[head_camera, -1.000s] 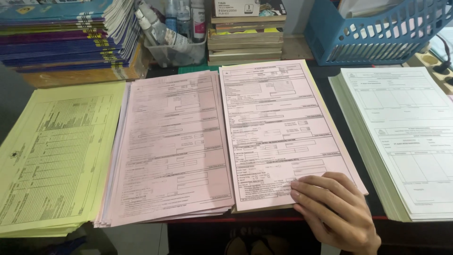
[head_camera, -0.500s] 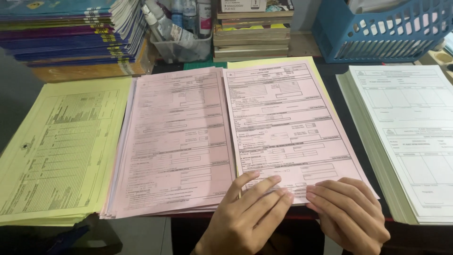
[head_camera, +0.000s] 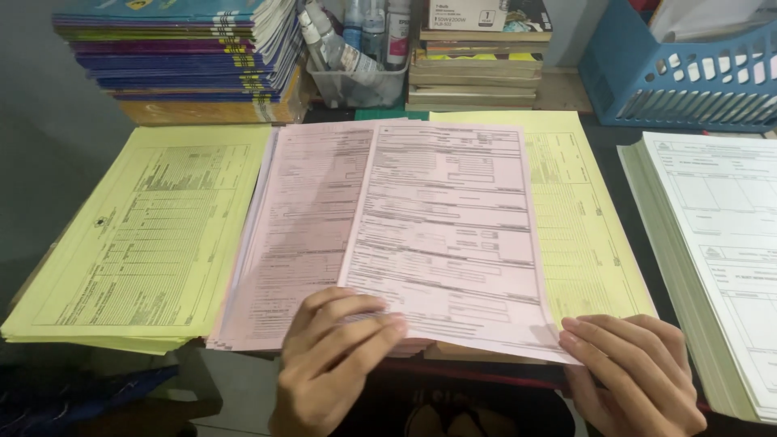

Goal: Sorting and inspecting multiple stacks of colored paper forms on a desk

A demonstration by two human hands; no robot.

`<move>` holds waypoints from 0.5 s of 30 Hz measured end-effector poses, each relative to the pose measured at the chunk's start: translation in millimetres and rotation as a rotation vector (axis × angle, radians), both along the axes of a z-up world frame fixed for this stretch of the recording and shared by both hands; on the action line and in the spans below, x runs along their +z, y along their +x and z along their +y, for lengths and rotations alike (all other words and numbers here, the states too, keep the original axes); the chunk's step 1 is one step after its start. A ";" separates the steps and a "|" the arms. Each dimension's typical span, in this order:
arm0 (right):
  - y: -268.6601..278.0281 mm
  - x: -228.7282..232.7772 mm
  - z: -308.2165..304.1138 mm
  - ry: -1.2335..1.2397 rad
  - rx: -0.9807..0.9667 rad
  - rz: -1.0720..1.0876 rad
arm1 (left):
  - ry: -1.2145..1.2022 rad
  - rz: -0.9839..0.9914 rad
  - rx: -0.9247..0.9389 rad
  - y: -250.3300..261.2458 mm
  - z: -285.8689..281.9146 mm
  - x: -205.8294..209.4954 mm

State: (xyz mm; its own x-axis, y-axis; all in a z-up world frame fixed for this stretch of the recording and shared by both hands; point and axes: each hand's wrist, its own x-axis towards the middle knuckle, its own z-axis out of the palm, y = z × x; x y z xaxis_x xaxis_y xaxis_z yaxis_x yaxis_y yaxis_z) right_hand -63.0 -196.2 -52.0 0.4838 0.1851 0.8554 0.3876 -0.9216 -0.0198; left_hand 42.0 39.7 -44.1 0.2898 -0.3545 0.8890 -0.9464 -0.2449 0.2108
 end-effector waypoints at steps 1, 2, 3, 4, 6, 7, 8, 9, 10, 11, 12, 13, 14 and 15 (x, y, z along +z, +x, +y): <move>1.8 1.4 1.3 0.001 0.005 -0.001 | 0.001 -0.001 0.005 2.3 8.7 -0.9; 3.7 2.8 2.6 -0.007 -0.003 -0.003 | 0.003 -0.005 0.063 4.5 17.4 -1.8; 5.4 4.1 4.1 -0.014 -0.012 -0.003 | 0.005 -0.009 0.120 6.7 26.3 -2.7; 6.0 5.1 5.2 -0.013 -0.008 -0.003 | 0.007 -0.008 0.124 8.1 32.1 2.2; 7.1 7.1 6.9 -0.003 -0.005 0.019 | -0.055 -0.011 0.158 11.6 43.0 12.3; 7.7 7.8 8.2 -0.002 -0.004 0.019 | -0.054 -0.011 0.159 11.4 49.4 15.1; 8.3 8.4 9.4 0.013 -0.002 0.017 | -0.029 0.017 0.167 11.2 55.7 17.9; 8.7 9.2 10.4 0.028 -0.001 0.015 | -0.004 0.045 0.175 11.1 61.6 20.7; 8.3 9.1 10.6 0.029 0.000 0.016 | -0.003 0.046 0.175 11.7 67.7 19.7; 8.0 9.0 10.7 0.031 -0.001 0.024 | 0.005 0.086 0.164 12.5 73.8 18.5; 7.7 8.9 10.8 0.033 -0.003 0.032 | 0.015 0.126 0.153 13.2 79.8 17.4; 7.8 9.1 10.9 0.033 -0.003 0.031 | 0.014 0.125 0.154 14.6 82.5 14.2; 7.9 9.3 10.8 0.034 0.001 0.036 | -0.012 0.167 0.121 16.0 85.2 11.1; 7.9 9.5 11.0 0.036 0.007 0.042 | -0.037 0.210 0.090 17.0 88.3 8.1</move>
